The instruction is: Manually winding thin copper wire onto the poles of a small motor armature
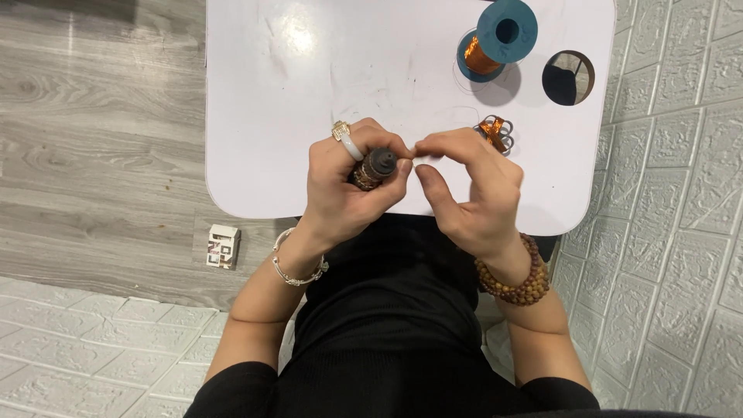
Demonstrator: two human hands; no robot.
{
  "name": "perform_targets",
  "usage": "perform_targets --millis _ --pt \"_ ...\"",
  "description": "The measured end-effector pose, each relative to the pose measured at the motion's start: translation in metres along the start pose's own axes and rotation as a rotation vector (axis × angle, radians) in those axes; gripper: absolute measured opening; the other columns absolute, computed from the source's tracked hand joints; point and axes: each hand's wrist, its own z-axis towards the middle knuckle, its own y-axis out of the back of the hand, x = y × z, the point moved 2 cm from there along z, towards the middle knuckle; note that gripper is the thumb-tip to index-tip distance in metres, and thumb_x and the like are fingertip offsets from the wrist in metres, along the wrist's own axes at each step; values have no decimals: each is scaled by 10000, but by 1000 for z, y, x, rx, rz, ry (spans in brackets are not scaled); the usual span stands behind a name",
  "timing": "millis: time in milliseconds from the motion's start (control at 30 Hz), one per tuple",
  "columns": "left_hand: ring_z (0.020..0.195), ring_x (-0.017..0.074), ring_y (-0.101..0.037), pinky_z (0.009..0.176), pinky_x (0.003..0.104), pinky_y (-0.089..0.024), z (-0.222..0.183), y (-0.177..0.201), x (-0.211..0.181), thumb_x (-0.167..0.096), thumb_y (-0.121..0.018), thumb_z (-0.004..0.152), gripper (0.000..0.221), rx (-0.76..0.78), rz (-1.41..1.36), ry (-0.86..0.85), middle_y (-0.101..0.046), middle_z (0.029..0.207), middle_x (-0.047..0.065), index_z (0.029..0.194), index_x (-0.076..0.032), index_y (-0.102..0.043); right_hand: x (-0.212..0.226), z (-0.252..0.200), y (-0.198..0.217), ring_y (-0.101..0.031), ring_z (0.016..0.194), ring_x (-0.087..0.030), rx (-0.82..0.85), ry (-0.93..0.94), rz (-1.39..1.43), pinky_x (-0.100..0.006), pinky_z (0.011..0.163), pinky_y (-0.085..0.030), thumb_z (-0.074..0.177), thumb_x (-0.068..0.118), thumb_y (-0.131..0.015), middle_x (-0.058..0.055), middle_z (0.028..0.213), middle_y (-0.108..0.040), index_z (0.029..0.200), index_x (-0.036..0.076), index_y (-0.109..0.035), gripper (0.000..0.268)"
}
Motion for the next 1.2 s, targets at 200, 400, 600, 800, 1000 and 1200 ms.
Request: perform_targets --millis 200,400,600,800,1000,1200 --pt "662 238 -641 633 319 -536 2 -2 -7 45 -728 818 152 62 115 -102 -634 741 75 920 -53 -671 4 -3 9 -683 686 -300 -2 197 -94 -378 620 -580 881 -81 -709 -176 810 -704 970 -110 -700 94" --pt "682 248 -664 640 338 -561 5 -9 -10 37 -749 803 189 101 169 -164 -646 770 76 948 -56 -670 6 -4 19 -665 638 -270 -26 223 -162 -361 594 -581 877 -78 -728 -153 768 -696 928 -99 -709 59" --pt "700 278 -671 641 363 -568 4 1 -18 32 -741 807 193 101 214 -182 -647 787 95 966 -48 -665 8 -4 9 -641 621 -263 -29 244 -186 -358 576 -566 887 -75 -735 -142 761 -686 928 -93 -707 52" --pt "722 291 -683 659 368 -579 0 -5 -11 -10 -772 805 195 113 189 -206 -658 799 94 968 -49 -672 9 -3 12 -614 573 -285 -28 289 -297 -365 543 -545 869 -68 -717 -130 722 -662 884 -71 -696 27" --pt "692 240 -694 656 329 -593 1 -5 -14 -29 -767 816 159 130 221 -170 -668 778 52 949 -69 -691 14 -2 11 -579 525 -214 -59 269 -329 -322 502 -539 832 -64 -696 -78 658 -633 845 -22 -687 45" --pt "679 244 -692 646 329 -594 -1 -5 -14 -50 -783 813 162 144 216 -169 -654 761 52 943 -72 -688 9 -4 13 -565 518 -208 -34 212 -226 -297 491 -528 850 -56 -679 -78 640 -611 858 -32 -675 26"
